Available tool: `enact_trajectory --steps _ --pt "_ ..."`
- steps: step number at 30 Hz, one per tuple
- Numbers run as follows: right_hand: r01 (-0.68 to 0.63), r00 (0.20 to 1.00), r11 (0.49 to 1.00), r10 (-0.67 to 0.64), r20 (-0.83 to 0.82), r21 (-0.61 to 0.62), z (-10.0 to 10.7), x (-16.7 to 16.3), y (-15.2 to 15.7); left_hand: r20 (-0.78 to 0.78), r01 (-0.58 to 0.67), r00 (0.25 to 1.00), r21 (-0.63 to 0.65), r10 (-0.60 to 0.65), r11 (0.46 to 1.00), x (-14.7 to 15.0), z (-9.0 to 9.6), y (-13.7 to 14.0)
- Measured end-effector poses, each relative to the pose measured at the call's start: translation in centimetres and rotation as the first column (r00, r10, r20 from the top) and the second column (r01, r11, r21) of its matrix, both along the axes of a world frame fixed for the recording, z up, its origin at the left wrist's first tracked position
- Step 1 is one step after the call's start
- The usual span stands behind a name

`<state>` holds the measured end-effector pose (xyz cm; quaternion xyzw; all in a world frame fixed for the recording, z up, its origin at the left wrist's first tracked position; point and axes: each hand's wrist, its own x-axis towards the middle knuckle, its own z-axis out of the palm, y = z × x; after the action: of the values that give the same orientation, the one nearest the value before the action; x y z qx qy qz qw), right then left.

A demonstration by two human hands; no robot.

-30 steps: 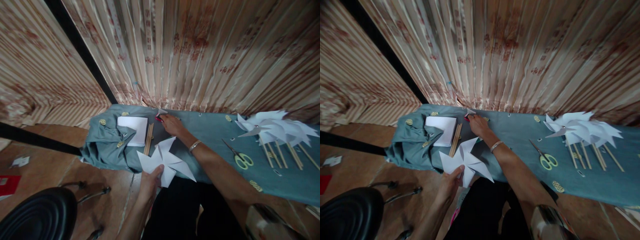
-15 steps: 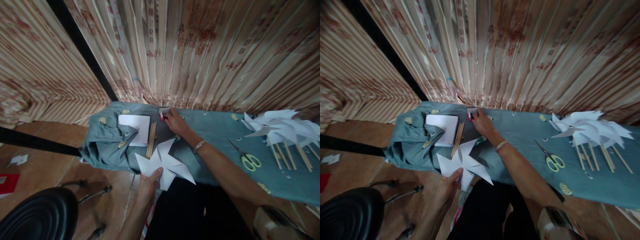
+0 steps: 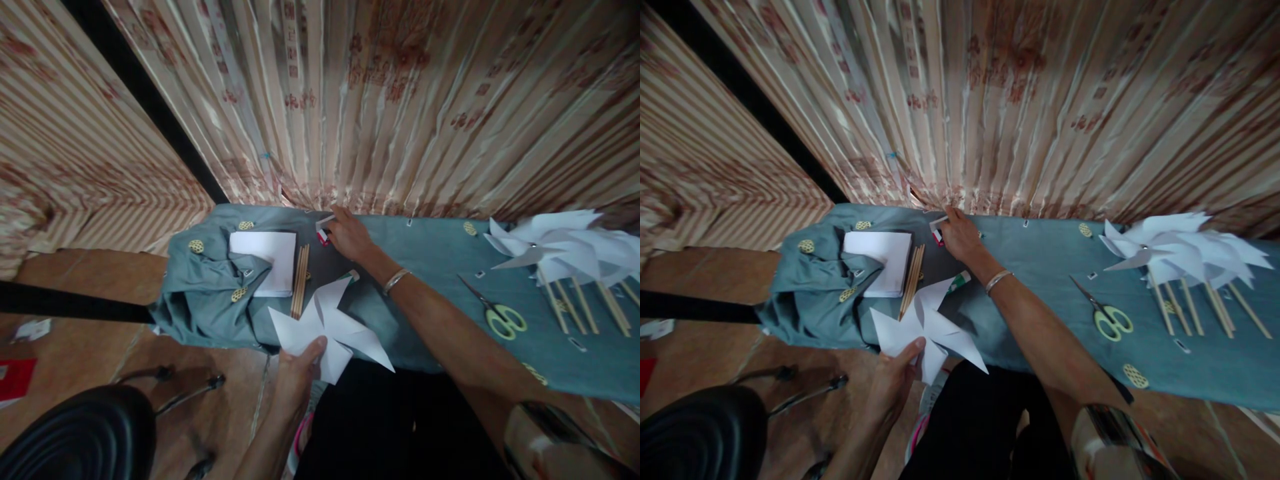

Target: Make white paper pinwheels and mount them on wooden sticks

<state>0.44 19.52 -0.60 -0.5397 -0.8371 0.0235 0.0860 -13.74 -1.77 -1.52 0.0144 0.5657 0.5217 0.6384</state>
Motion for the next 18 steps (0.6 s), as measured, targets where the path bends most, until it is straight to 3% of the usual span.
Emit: enact_trajectory --steps 5,18 --pt "-0.006 1.0 0.998 0.008 0.024 -0.069 0.1 0.1 1.6 -0.016 0.027 0.999 0.013 -0.027 1.0 -0.1 -0.4 -0.1" --pt "0.045 0.999 0.997 -0.044 0.019 -0.066 -0.3 -0.9 1.8 -0.041 0.018 0.999 -0.027 -0.019 0.999 -0.3 0.7 0.4"
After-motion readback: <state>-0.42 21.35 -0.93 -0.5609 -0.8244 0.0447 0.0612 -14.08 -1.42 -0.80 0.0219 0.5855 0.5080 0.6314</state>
